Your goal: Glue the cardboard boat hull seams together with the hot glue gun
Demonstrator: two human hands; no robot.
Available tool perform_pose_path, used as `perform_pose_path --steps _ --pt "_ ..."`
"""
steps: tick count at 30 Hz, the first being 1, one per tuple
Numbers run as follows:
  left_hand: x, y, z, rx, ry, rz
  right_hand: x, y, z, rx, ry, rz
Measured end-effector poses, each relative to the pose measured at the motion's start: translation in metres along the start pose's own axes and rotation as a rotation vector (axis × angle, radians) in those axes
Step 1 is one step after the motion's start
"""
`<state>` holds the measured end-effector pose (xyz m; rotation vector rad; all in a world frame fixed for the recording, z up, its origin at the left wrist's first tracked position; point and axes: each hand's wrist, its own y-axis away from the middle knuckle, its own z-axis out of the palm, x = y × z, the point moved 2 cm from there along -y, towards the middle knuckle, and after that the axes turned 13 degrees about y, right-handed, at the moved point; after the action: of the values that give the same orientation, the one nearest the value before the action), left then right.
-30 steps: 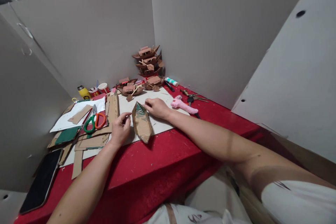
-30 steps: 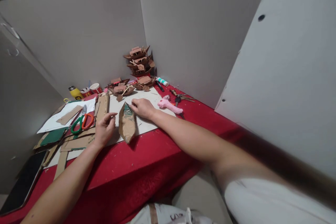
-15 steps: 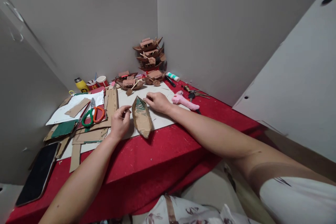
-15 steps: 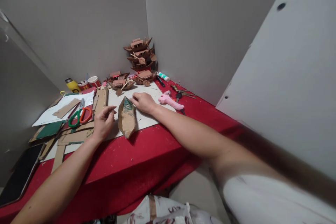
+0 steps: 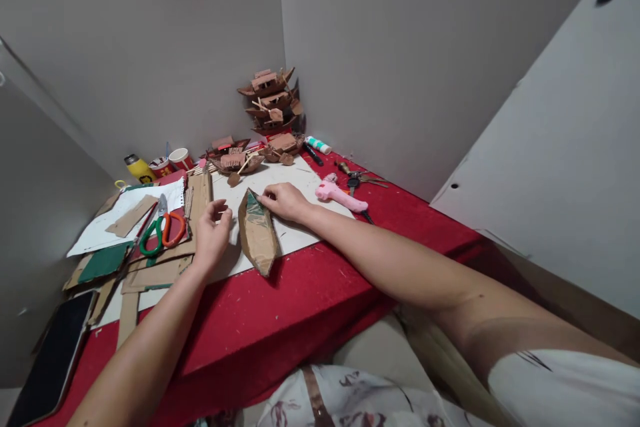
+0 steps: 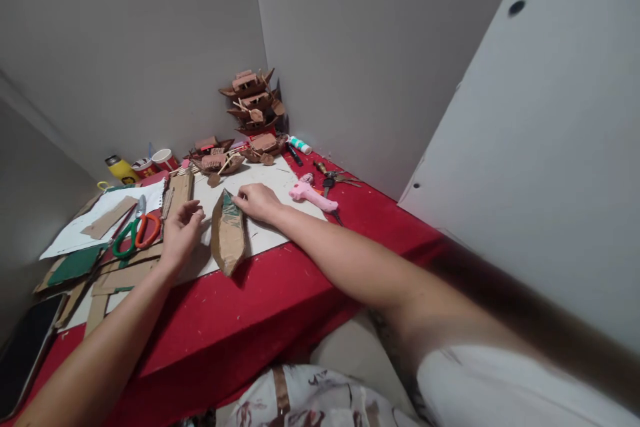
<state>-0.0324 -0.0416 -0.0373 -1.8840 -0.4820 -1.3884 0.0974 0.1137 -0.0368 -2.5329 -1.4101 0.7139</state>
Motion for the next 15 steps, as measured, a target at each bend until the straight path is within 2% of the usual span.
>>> perform_pose_path --steps 3,7,11,15 --pt "0.001 -0.022 0.011 -0.053 0.034 -0.114 -0.002 -0.002 0.001 -0.033 -0.032 0.003" --pt "0.003 -0.044 0.030 -0.233 0.072 -0.251 -0.005 -0.001 0.000 -0.066 -0.082 0.000" --pt "-0.002 -0.049 0.037 -0.368 0.141 -0.329 -0.009 0.001 -0.001 -0.081 -0.121 -0.013" --pt "-0.007 -0.044 0.031 -0.362 0.205 -0.342 -0.013 0.002 -0.001 -0.096 -0.160 -0.021"
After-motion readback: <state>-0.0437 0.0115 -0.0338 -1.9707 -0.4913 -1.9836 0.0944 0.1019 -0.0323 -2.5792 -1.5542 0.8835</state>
